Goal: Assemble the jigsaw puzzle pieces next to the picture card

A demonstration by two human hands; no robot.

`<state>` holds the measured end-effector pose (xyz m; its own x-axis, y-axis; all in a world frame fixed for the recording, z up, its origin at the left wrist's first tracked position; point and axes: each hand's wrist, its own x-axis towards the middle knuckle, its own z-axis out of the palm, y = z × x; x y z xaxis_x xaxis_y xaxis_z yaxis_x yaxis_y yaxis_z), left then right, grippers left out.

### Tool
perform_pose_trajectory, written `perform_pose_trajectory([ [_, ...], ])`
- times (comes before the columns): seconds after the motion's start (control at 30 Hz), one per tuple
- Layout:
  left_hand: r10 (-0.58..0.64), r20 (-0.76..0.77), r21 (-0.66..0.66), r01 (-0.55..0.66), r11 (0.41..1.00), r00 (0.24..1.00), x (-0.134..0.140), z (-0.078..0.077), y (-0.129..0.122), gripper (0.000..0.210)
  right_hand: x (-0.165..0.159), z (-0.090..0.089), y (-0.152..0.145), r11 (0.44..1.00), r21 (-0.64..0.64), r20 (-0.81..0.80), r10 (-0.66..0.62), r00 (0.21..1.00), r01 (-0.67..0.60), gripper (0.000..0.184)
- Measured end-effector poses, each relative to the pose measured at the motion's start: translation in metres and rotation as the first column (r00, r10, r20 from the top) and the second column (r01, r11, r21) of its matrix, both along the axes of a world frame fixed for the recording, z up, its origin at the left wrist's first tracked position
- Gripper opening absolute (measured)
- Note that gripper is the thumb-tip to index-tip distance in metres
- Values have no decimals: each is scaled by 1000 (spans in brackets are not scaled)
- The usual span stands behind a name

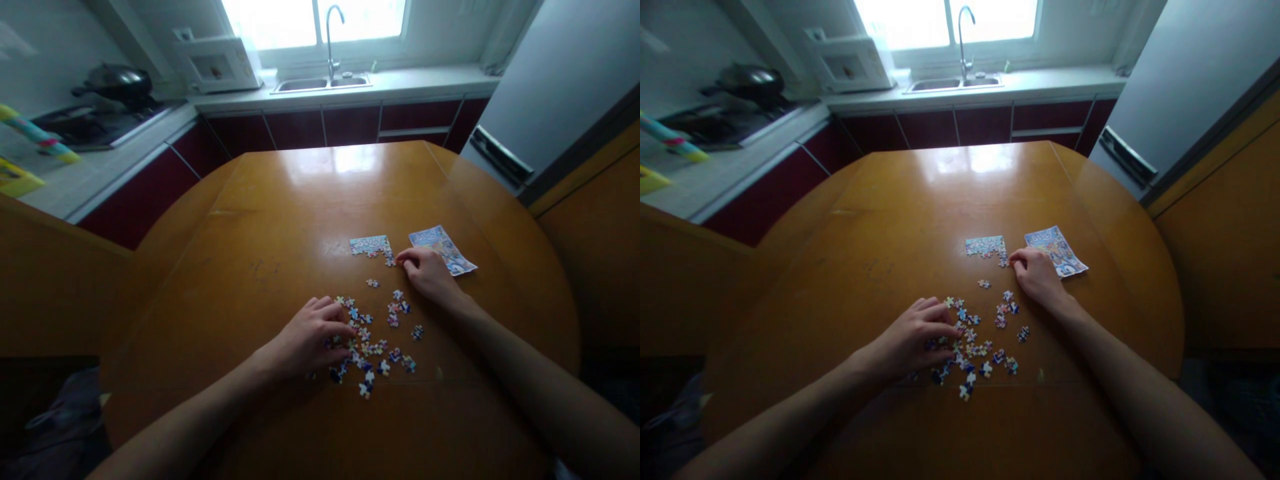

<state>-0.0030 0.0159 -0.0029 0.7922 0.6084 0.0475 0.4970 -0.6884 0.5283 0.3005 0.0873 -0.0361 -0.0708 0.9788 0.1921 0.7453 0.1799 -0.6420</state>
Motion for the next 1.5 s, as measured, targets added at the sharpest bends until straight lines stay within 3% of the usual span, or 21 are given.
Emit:
perform_pose_trajectory([
  [0.57, 91, 5, -125, -89, 988, 996, 8, -1, -8, 6, 1, 0, 1, 1000, -2, -9, 18, 1000, -18, 22],
  [0.77, 131, 33, -158, -124, 980, 991, 10, 0, -11, 16, 2, -2, 2, 1000, -7, -8, 23, 1000, -23, 22],
  [1.2, 92, 18, -104, -90, 991, 996, 5, -4, -5, 3, 1, 0, 2, 999, -17, -9, 27, 1000, -27, 22],
  [1.5, 99, 28, -171, -93, 981, 995, 4, 0, -6, 9, 1, -1, 2, 999, -16, -1, 32, 999, -32, 23],
])
